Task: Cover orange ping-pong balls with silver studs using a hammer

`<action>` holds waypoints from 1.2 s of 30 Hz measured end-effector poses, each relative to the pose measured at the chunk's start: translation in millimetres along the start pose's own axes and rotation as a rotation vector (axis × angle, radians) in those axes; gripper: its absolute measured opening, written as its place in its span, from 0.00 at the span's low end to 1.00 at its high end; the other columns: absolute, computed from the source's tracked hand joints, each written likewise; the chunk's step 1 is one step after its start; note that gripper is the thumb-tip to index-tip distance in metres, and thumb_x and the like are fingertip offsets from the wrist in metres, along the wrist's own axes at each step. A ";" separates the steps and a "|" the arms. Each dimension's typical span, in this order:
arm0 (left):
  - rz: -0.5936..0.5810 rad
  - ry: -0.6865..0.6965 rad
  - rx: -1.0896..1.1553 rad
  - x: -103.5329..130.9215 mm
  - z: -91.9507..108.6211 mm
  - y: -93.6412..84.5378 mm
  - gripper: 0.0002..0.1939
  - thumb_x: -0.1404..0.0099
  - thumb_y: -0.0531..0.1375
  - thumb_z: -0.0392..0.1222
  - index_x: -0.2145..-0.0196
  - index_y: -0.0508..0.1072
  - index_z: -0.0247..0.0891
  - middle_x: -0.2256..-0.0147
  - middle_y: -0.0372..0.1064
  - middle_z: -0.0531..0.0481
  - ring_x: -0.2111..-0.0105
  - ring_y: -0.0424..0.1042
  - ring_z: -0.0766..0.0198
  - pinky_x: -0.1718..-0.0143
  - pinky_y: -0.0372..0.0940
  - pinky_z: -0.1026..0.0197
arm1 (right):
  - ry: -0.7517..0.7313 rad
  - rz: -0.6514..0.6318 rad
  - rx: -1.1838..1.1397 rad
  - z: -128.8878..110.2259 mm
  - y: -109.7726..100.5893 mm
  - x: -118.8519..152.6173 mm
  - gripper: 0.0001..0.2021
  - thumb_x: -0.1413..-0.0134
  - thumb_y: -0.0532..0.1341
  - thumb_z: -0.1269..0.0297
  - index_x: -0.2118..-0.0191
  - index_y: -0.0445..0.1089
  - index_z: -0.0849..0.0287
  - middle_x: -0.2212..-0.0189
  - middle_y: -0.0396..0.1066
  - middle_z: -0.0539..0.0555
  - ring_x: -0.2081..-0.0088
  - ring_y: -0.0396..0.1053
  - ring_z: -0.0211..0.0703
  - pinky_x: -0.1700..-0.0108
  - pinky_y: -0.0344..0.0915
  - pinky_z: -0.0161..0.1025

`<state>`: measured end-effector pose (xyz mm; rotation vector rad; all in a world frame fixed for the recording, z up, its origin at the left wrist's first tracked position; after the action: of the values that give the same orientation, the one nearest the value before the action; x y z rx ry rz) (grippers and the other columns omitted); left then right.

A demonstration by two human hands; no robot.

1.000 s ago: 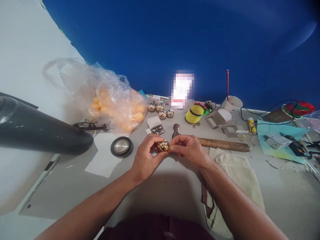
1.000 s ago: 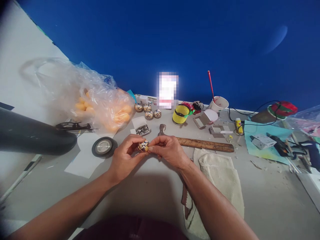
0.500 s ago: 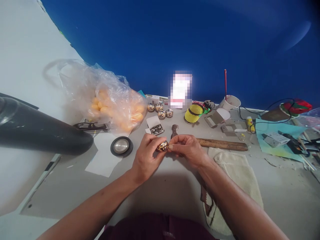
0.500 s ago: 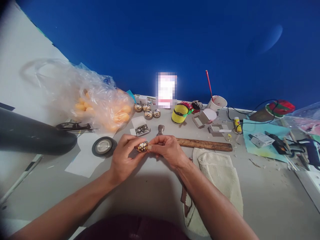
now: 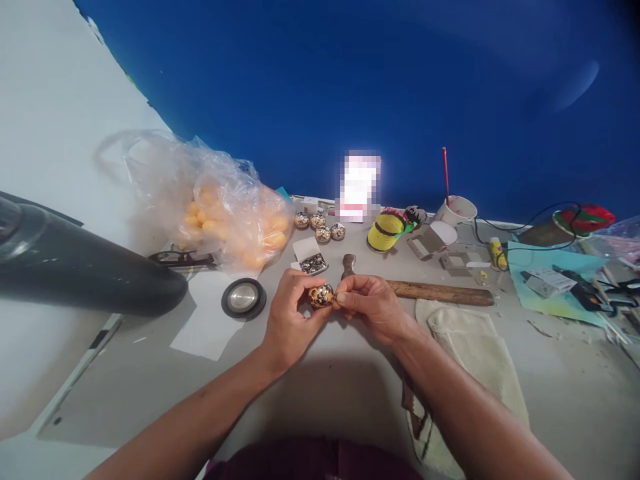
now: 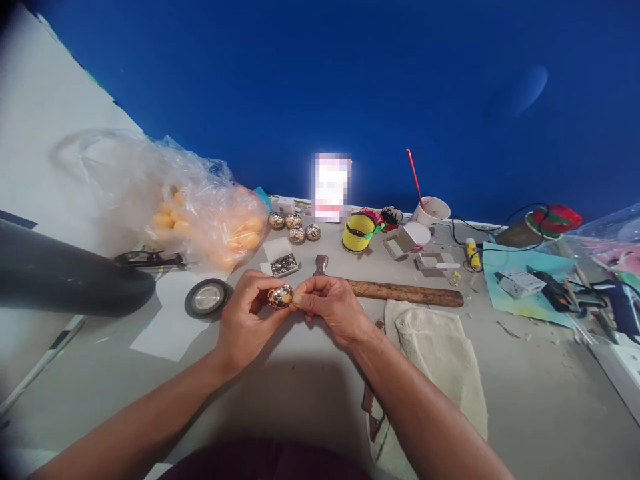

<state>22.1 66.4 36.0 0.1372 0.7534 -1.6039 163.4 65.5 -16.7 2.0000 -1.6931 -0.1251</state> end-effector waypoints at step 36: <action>-0.046 0.012 0.010 0.1 9.3 0.5 0.14 0.39 0.69 0.33 0.56 0.74 0.41 0.62 0.67 0.50 0.64 0.72 0.65 0.65 0.70 0.64 | -0.052 -0.023 0.407 -22.4 3.1 6.2 0.12 0.54 0.71 0.58 0.71 0.73 0.60 0.76 0.72 0.49 0.76 0.65 0.35 0.73 0.62 0.33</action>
<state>25.6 61.3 43.0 0.1376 0.7630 -1.6522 170.7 66.6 5.6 2.3231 -1.8430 0.1752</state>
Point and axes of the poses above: each hand's wrist, its own x-axis away from the middle knuckle, its own y-axis out of the palm, z = x × y, the point moved 9 cm from there along -x, towards the middle knuckle
